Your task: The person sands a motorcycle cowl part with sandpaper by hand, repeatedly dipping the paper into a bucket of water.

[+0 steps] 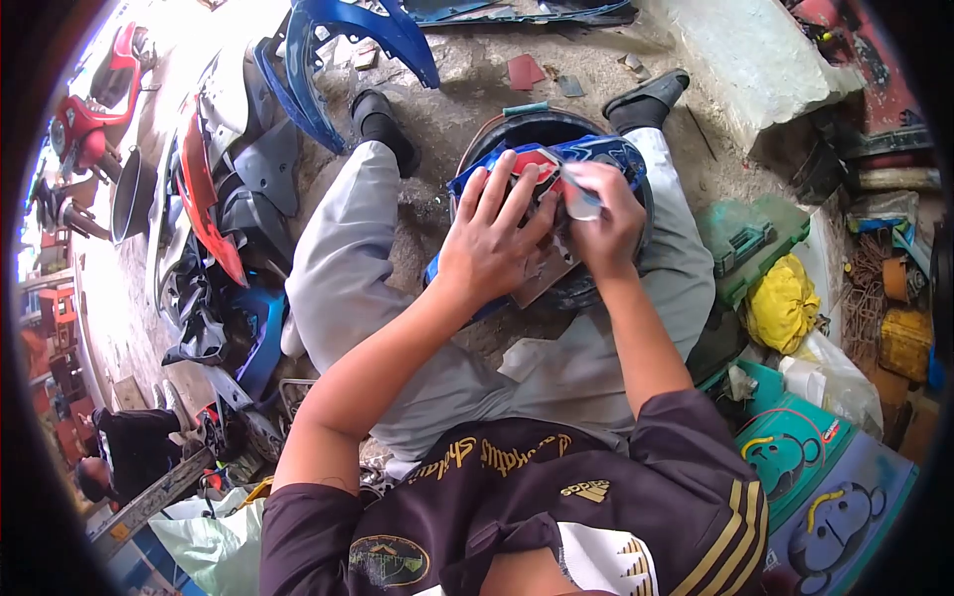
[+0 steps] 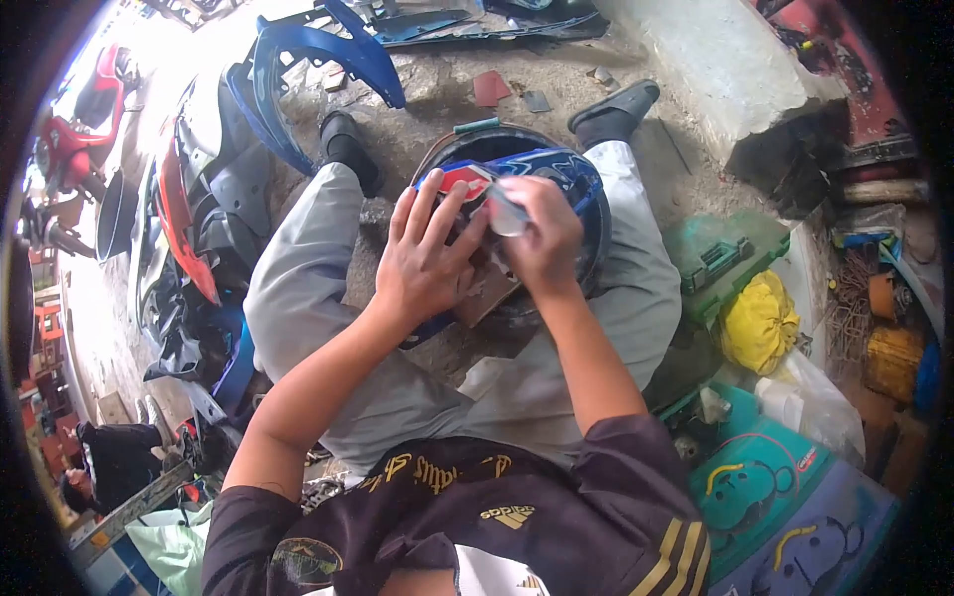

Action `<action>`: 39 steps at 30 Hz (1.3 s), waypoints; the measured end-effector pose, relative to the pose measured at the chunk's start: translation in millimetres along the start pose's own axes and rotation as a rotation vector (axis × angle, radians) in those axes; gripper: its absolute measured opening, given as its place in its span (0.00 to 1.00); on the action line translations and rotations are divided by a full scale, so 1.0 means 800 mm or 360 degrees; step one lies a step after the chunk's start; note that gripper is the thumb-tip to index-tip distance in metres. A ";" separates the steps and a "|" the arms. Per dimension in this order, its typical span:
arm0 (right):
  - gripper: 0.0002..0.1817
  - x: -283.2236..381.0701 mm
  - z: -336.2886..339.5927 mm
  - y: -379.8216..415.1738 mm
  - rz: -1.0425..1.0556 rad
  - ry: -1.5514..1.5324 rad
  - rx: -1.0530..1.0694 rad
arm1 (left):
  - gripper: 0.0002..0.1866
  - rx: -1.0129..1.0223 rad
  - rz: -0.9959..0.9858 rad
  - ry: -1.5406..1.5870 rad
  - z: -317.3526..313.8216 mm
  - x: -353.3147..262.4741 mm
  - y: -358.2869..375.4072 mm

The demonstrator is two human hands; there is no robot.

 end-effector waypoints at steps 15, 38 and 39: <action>0.10 -0.003 0.000 0.002 0.0112 0.0125 0.0089 | 0.41 0.0031 -0.0029 -0.0110 0.001 -0.001 0.001; 0.11 -0.002 -0.003 -0.006 0.0075 0.0011 0.0191 | 0.41 0.0046 0.0019 -0.0099 0.002 0.000 -0.001; 0.11 0.000 0.003 -0.006 0.0072 0.0009 0.0170 | 0.41 0.0037 0.0012 -0.0103 0.003 -0.001 0.001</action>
Point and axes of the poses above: each hand's wrist, its own y-axis away from the middle knuckle, its own z-axis out of the back of the hand, x = y × z, the point moved 9 cm from there along -y, towards the middle knuckle, and after that the axes turned 1 degree about -x, right-handed, at the moved point
